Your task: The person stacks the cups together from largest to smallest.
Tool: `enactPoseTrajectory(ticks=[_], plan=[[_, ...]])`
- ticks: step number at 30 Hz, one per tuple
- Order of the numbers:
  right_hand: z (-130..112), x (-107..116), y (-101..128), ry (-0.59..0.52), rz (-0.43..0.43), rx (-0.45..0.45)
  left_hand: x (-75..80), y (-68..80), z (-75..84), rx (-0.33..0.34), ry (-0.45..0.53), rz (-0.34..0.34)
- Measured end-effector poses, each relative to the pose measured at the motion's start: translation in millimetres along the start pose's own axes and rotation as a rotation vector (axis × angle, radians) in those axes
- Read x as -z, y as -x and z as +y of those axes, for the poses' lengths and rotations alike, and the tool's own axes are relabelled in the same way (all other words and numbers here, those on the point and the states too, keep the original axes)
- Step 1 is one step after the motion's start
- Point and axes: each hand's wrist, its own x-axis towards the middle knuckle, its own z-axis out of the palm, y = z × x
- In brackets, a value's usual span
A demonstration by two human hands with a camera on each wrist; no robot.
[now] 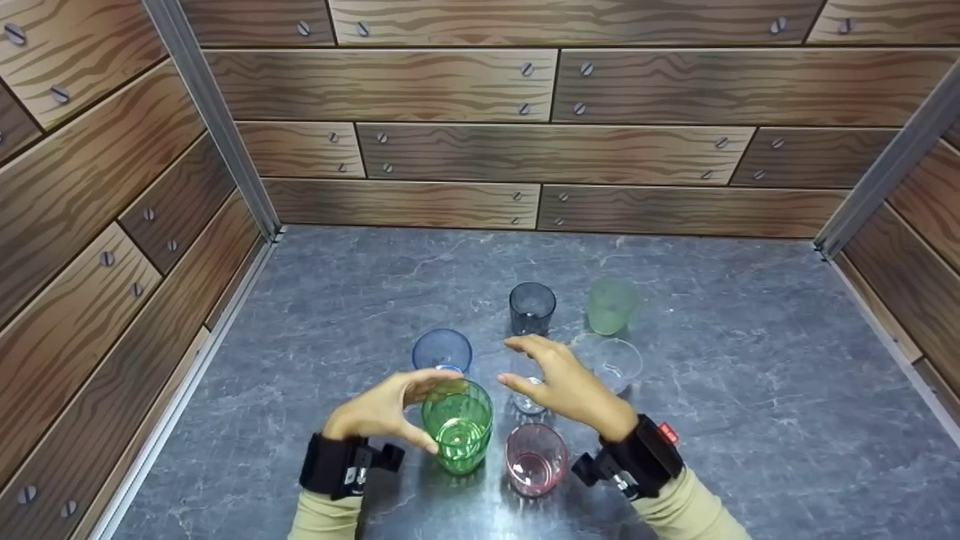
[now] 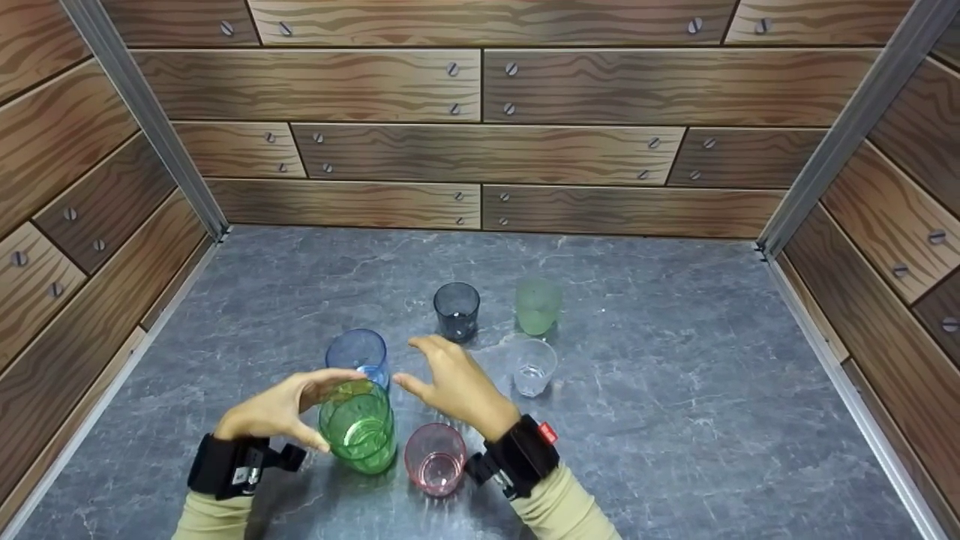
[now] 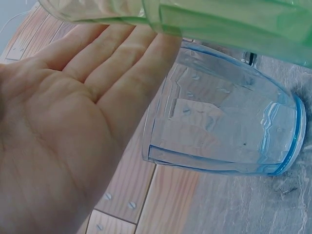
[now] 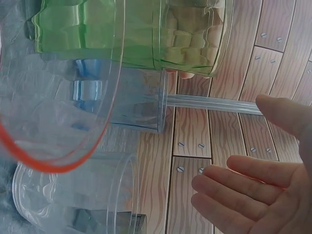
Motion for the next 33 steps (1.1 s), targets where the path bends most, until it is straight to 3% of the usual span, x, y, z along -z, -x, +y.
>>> enactPoseTrajectory(ticks=[15,27,33], plan=[[-7.3,-8.5,-6.5,0.031,-0.08,0.022,0.1,2.0,2.6,0.041,-0.014,0.01],[-8.4,-11.1,-11.5,0.064,-0.102,0.043,-0.1,1.2,1.3,-0.03,-0.023,-0.006],[-9.1,-12.8,-14.8,0.084,-0.113,0.031,0.1,1.2,1.2,-0.006,-0.014,-0.005]])
